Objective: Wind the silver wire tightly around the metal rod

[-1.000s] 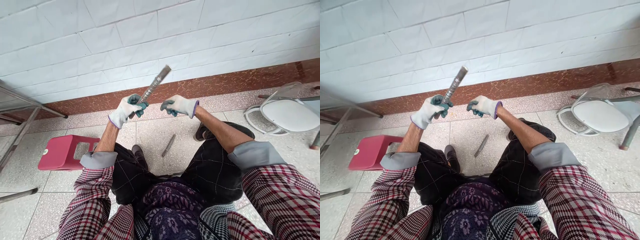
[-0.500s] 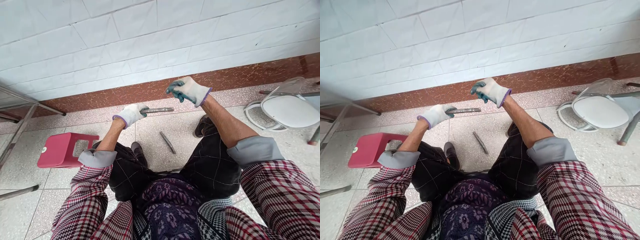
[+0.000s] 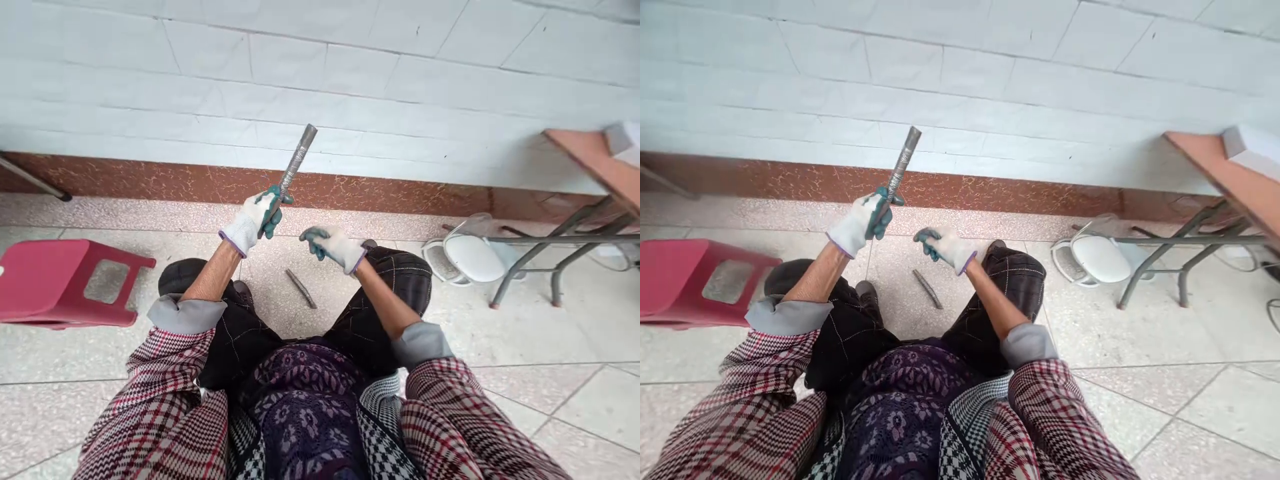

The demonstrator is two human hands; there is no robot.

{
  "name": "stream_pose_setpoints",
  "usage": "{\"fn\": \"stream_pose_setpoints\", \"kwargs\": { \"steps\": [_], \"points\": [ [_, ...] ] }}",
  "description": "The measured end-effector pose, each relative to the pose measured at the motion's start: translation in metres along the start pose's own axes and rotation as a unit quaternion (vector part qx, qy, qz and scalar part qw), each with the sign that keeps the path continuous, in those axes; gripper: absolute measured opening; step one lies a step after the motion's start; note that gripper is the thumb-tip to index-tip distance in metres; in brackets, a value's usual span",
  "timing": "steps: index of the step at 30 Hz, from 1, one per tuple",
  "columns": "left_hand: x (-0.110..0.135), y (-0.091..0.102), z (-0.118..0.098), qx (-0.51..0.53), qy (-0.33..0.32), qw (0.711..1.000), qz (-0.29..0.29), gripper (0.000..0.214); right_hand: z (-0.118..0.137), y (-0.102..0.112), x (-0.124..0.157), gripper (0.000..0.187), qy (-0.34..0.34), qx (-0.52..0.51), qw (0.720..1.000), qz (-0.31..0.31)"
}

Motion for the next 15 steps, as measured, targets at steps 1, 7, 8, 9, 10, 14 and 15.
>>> {"fn": "stream_pose_setpoints", "kwargs": {
  "steps": [1, 7, 8, 9, 10, 14, 15],
  "points": [
    [0.003, -0.001, 0.006, 0.010, 0.006, 1.000, -0.009, 0.030, -0.004, -0.007, 0.013, 0.013, 0.000, 0.014, 1.000, 0.007],
    [0.015, 0.001, 0.030, -0.163, 0.010, 0.985, -0.063, 0.021, 0.003, -0.008, 0.082, 0.026, 0.009, 0.082, 0.997, 0.013],
    [0.016, -0.001, 0.034, -0.224, 0.011, 0.973, -0.055, 0.022, 0.010, -0.002, 0.087, 0.026, 0.010, 0.086, 0.996, 0.009],
    [0.018, -0.004, 0.040, -0.277, 0.016, 0.960, -0.040, 0.021, 0.017, 0.005, 0.090, 0.025, 0.012, 0.088, 0.996, 0.001],
    [0.020, -0.008, 0.047, -0.318, 0.027, 0.948, -0.019, 0.020, 0.024, 0.014, 0.090, 0.025, 0.018, 0.092, 0.996, -0.009],
    [0.037, -0.020, 0.070, -0.355, 0.067, 0.931, 0.056, 0.022, 0.025, 0.061, 0.069, 0.020, 0.029, 0.087, 0.988, -0.126],
    [0.043, -0.020, 0.071, -0.347, 0.070, 0.933, 0.060, 0.028, 0.015, 0.071, 0.064, 0.018, 0.015, 0.083, 0.983, -0.161]
  ]
}}
Point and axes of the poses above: each hand's wrist, its own x-axis away from the middle knuckle, its own y-axis out of the back of the hand, z = x × y, the point moved 9 cm from there along -x, towards the middle knuckle, and after that the axes turned 11 degrees about x, right-handed, at the moved point
